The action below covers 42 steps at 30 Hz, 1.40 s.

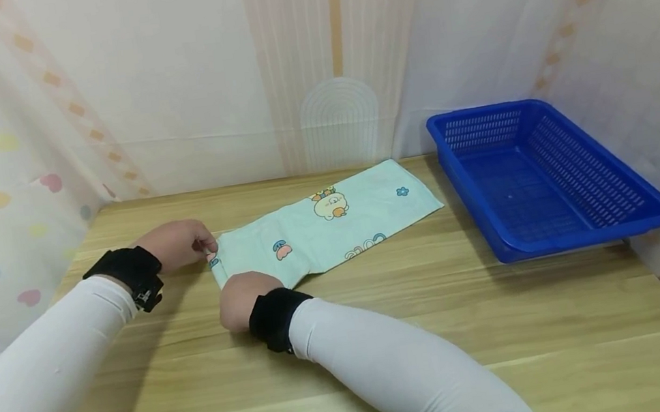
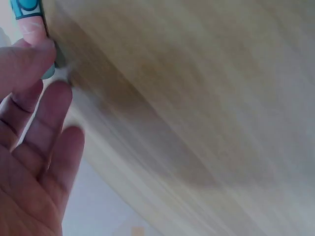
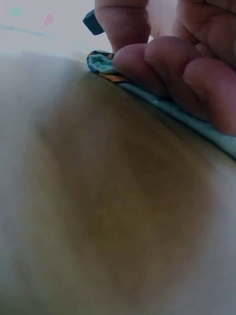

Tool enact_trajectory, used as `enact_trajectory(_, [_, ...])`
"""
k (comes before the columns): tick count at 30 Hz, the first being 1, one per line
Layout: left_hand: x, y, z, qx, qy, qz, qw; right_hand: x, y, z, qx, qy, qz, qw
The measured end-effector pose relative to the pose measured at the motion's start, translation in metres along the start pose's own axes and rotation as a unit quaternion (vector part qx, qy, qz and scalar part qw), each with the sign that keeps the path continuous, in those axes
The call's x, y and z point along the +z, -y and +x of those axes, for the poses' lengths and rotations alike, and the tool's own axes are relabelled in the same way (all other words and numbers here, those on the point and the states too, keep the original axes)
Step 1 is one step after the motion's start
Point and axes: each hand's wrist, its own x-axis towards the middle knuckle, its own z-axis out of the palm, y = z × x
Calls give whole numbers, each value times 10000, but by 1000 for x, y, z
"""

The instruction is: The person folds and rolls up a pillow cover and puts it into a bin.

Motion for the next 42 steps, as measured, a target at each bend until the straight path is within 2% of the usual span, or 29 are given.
enact_trajectory(4, [4,2,-1,-27,-30,4,10000,0,0,2,-90,-6,89,9999])
enact_trajectory(8, [3,2,-2,-32,-41,46,10000,2,5,-4,-388,-263,32,9989])
enact_trajectory(11, [2,1,-3,10,-45,106,9999,5,10,-10,-692,-539,-480,9950])
enact_trajectory(15, [2,0,-3,56,-30,199,9998,11,16,-17,-1017,-833,-1359,9820])
enact_trajectory(17, [2,0,-3,88,-32,224,9997,12,17,-18,-1116,-920,-1618,9762])
enact_trajectory(19, [1,-1,-3,113,-30,233,9997,12,18,-18,-1127,-937,-1673,9749])
enact_trajectory(27, [1,-3,-5,62,-16,227,9997,12,14,-16,-978,-875,-1292,9829])
enact_trajectory(33, [-4,-7,-4,128,121,240,9996,7,10,-15,-940,-737,-1059,9872])
enact_trajectory(38, [-6,-8,6,30,503,91,9987,-2,1,-11,-578,-297,-252,9976])
enact_trajectory(42, [-11,-12,13,-148,892,-35,9959,-9,-6,-6,-227,21,339,9992])
